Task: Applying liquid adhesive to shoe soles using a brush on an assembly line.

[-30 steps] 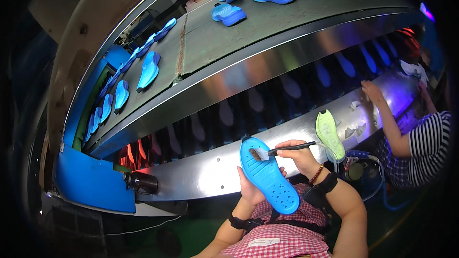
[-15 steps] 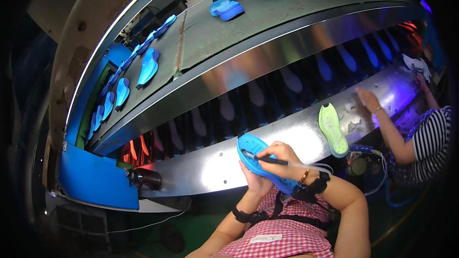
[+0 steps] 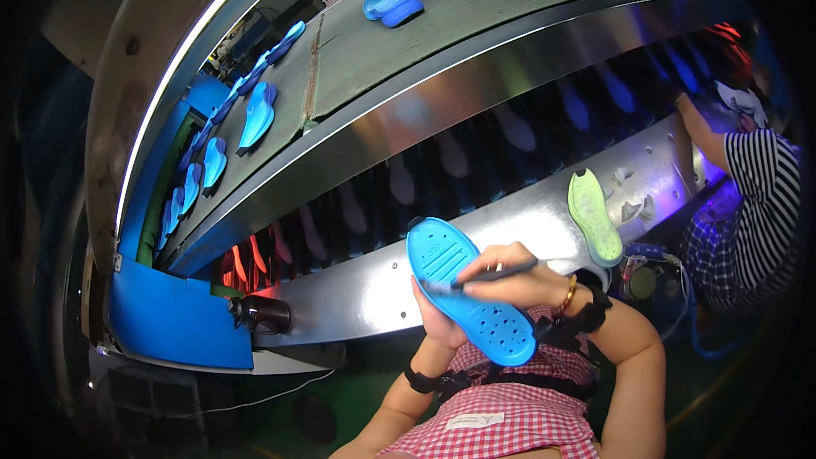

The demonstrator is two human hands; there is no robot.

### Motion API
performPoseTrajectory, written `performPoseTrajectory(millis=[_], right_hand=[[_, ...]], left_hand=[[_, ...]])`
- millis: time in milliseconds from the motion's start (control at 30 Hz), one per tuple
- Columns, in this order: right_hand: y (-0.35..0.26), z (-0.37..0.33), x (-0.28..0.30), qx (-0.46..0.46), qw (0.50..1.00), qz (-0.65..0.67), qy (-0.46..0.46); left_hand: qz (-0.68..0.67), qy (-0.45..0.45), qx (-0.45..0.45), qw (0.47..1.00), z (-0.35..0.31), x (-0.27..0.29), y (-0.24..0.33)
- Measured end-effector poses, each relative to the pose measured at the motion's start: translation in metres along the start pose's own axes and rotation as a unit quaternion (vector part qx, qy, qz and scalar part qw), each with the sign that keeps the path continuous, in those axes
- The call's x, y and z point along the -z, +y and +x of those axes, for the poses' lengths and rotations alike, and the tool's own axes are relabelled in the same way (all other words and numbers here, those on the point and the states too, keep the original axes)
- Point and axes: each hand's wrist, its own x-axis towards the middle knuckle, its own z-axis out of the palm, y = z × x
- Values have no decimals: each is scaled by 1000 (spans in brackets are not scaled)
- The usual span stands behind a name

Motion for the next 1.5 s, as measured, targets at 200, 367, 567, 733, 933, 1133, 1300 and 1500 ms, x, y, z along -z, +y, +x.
performPoseTrajectory(millis=[200,367,567,733,933,1133,1300,1500], right_hand=[[3,-11,2,-54,992,110,9],[6,-14,6,79,985,33,-151],[8,-20,5,8,1000,-24,-2],[13,-25,0,195,979,39,-49],[13,-28,2,213,973,13,-89],[17,-29,18,89,992,-3,-88],[24,-34,23,68,993,76,-56],[40,-36,26,86,971,149,-169]], left_hand=[[-112,-177,-22,977,-1,1,9],[-23,-128,-59,990,1,-5,8],[2,-49,-177,983,9,-3,16],[-36,-40,-239,969,17,0,25],[-27,-47,-255,965,20,-7,35],[-28,-27,-260,965,13,-19,40],[12,-52,-259,964,8,-28,43],[39,-71,-273,959,3,-34,49]])
